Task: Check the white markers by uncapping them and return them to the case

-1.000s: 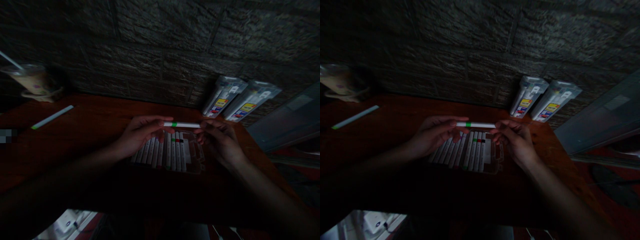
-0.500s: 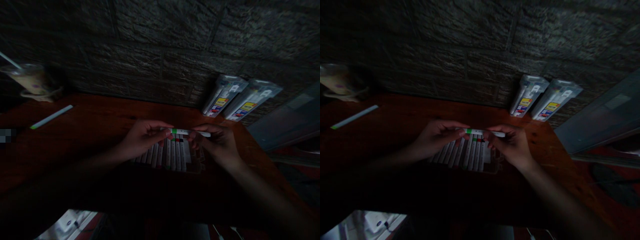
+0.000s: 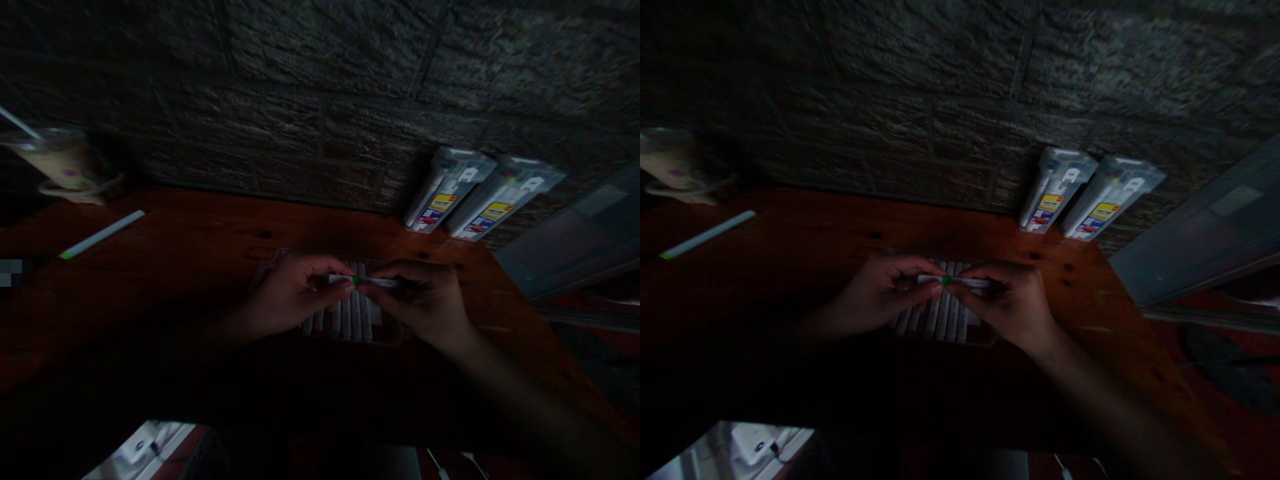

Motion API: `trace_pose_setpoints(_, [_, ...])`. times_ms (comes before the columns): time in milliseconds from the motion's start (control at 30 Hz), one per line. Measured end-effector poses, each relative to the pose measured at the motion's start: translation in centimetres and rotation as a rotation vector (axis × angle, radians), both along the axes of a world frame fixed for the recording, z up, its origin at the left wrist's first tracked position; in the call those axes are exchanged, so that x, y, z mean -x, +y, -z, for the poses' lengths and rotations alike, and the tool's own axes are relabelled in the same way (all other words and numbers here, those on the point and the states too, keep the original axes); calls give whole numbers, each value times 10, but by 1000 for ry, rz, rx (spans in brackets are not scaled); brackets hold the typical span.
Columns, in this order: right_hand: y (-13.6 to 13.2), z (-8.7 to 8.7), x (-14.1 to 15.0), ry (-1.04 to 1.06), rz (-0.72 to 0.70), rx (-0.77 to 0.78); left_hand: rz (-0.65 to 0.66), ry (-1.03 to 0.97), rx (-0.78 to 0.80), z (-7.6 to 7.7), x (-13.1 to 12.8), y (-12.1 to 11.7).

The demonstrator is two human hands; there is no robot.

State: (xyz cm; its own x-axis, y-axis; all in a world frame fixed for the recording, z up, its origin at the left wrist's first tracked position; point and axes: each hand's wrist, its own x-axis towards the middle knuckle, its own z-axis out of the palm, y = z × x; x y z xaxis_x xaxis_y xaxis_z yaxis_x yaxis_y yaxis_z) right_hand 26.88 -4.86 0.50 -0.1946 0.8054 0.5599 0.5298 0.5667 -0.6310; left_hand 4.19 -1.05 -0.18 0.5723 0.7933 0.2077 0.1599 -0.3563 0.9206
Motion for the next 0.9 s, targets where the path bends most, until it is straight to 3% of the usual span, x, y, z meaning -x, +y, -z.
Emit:
trace_pose_setpoints(133, [0,-1,-1,-29,14,16,44,-25,0,-1,-2,-1])
trace_pose_setpoints(500, [-1,1,0,4,-50,67,-48,13,-109,2,0,0])
trace_pose_setpoints(900, [0,-10,3,190,18,159,-45,-108,18,-10,4,12])
